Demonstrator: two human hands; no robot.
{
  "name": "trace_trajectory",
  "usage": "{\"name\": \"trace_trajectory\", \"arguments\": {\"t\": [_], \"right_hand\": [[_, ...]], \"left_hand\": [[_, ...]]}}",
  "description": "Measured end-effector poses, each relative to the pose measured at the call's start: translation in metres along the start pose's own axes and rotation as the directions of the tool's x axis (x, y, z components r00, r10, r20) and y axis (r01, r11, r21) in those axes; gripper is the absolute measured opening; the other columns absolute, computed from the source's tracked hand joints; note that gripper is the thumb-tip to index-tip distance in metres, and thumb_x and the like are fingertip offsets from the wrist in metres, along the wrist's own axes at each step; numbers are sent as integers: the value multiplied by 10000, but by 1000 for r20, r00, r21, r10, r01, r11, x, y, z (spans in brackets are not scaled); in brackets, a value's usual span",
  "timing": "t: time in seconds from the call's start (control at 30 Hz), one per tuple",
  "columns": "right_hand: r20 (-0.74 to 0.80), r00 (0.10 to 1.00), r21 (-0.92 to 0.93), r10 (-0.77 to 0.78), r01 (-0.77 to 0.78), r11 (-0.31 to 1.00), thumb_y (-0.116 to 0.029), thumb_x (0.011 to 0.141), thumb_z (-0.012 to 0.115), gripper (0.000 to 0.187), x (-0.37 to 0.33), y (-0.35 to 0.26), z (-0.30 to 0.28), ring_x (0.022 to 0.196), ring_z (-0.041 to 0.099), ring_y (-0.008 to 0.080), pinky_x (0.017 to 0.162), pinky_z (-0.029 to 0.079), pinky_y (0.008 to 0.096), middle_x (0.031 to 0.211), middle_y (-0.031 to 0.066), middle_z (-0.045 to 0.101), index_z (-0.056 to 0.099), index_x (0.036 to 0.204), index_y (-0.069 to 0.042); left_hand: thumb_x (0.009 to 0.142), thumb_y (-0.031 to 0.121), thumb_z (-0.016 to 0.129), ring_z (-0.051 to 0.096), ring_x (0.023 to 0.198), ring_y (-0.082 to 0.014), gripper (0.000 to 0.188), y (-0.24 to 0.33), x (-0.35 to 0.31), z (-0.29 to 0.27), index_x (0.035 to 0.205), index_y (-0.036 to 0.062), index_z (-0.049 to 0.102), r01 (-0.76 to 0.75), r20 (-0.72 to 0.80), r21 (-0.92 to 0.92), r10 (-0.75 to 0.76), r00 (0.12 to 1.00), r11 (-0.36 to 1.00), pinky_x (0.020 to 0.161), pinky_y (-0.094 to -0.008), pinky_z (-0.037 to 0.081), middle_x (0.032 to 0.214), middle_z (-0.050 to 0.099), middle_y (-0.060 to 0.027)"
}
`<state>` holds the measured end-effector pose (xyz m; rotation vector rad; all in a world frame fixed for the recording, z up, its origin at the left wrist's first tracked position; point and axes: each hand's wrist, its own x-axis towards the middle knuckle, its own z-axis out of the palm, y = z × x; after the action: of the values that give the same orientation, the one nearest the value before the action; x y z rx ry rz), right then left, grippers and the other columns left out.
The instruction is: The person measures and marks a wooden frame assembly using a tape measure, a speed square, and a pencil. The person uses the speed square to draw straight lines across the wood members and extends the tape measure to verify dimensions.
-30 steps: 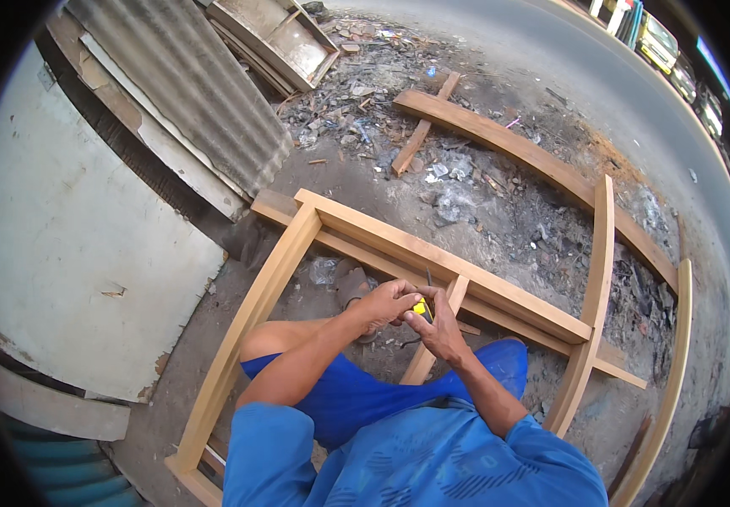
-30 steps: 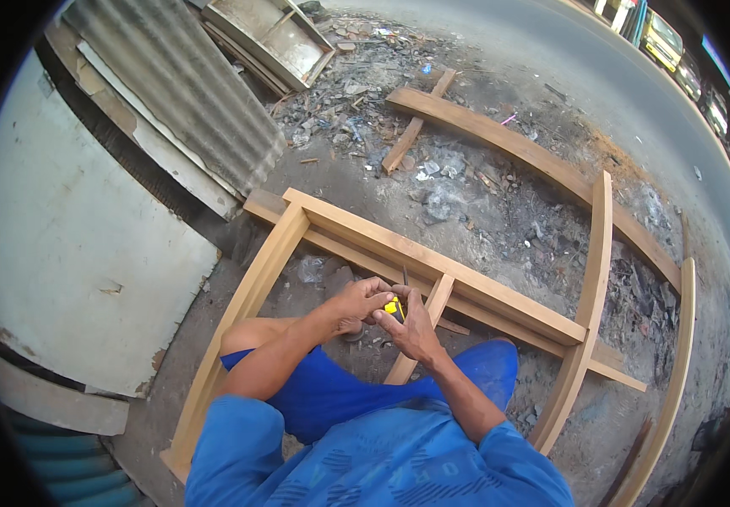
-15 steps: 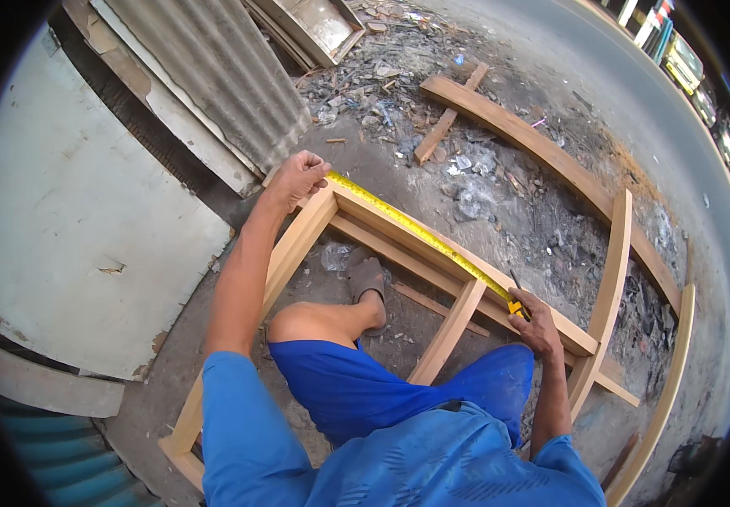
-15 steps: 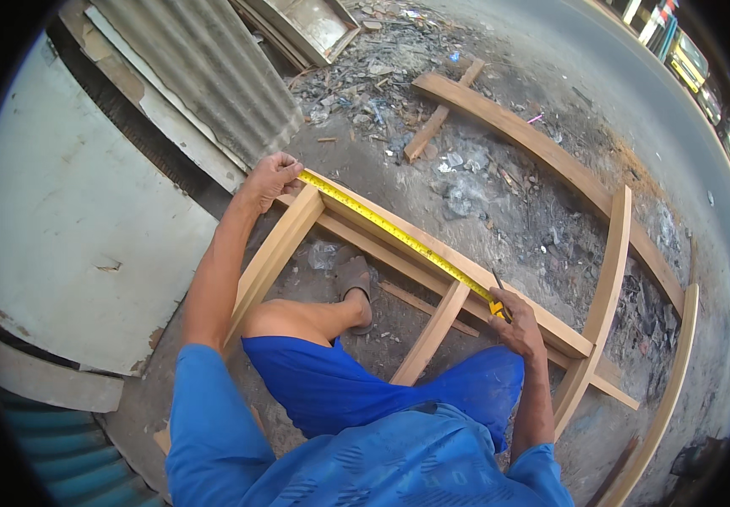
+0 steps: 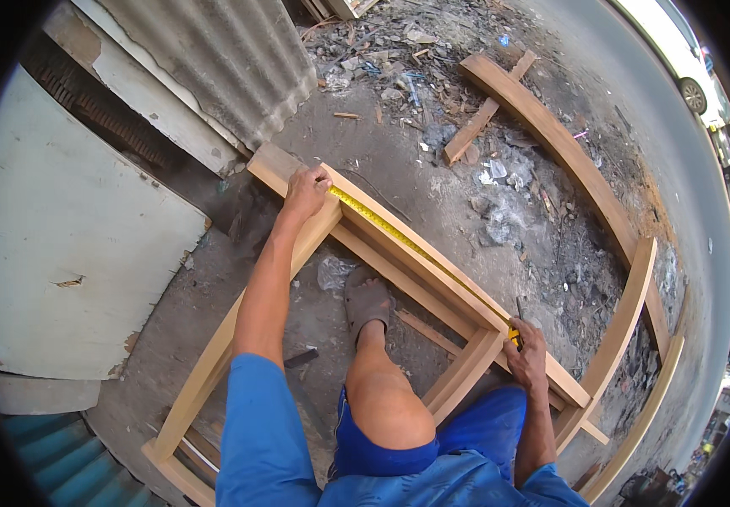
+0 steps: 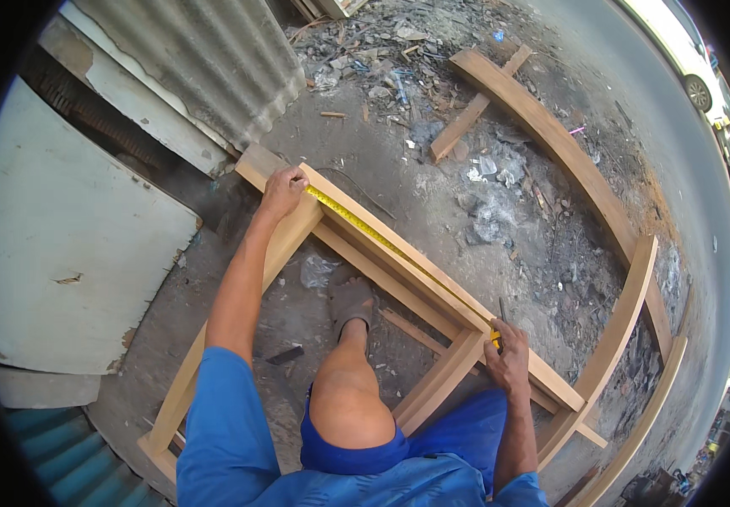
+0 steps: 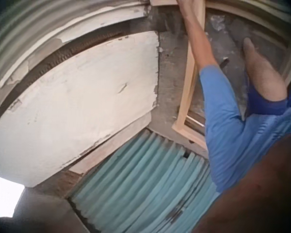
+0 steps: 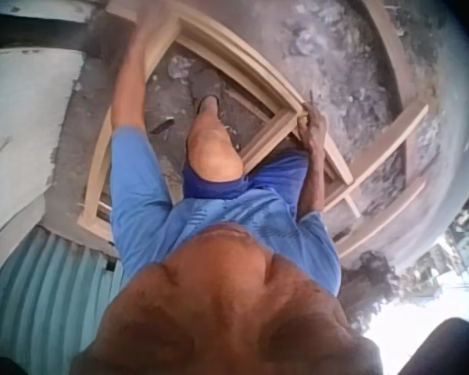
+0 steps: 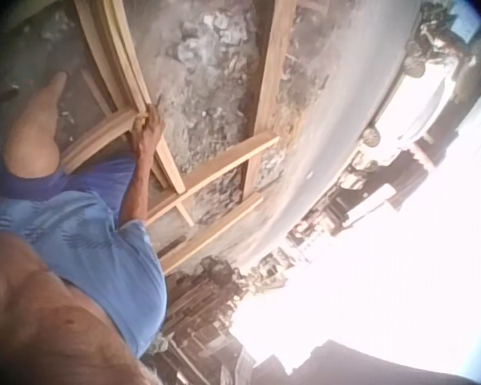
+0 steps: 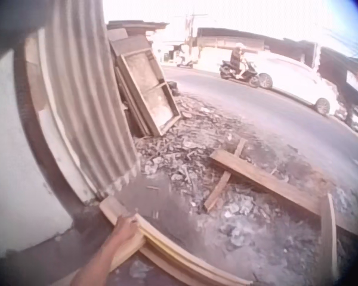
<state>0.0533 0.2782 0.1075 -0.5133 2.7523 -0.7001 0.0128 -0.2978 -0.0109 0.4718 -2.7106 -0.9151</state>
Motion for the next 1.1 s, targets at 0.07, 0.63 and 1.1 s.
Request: {"name": "trace_trajectory", "arguments": {"t": [0.07,0.63,1.1], "right_hand": [[34,999,-20,7,-7,1000,-104,824,680,456,16,-5,9,1113,591,393,1014,466,465,1213,205,671,655,1272,-18],[131,988,-24,85,-83,996,-105,851,656,461,36,-26,33,1257,577,402,1123,420,467,1328,211,649,644,1306,-33],[111,990,-61,83,-77,995,-108,852,656,409,35,-18,32,1168,607,421,1065,456,479,1247,234,665,649,1248,-6]], "left_hand": [[893,157,733,611,1037,-355,102,-15,2,8,965,90,708,-18,-36,40,19,999,999,951,-470,473,1001,705,-134],[852,228,795,415,1379,-436,238,-20,-8,27,1081,179,758,23,-81,-129,-34,996,991,1141,-517,357,1508,454,-253],[840,237,796,401,1392,-424,203,-20,-7,27,1033,196,748,21,-45,-124,-27,999,992,1149,-525,320,1475,479,-234]]}}
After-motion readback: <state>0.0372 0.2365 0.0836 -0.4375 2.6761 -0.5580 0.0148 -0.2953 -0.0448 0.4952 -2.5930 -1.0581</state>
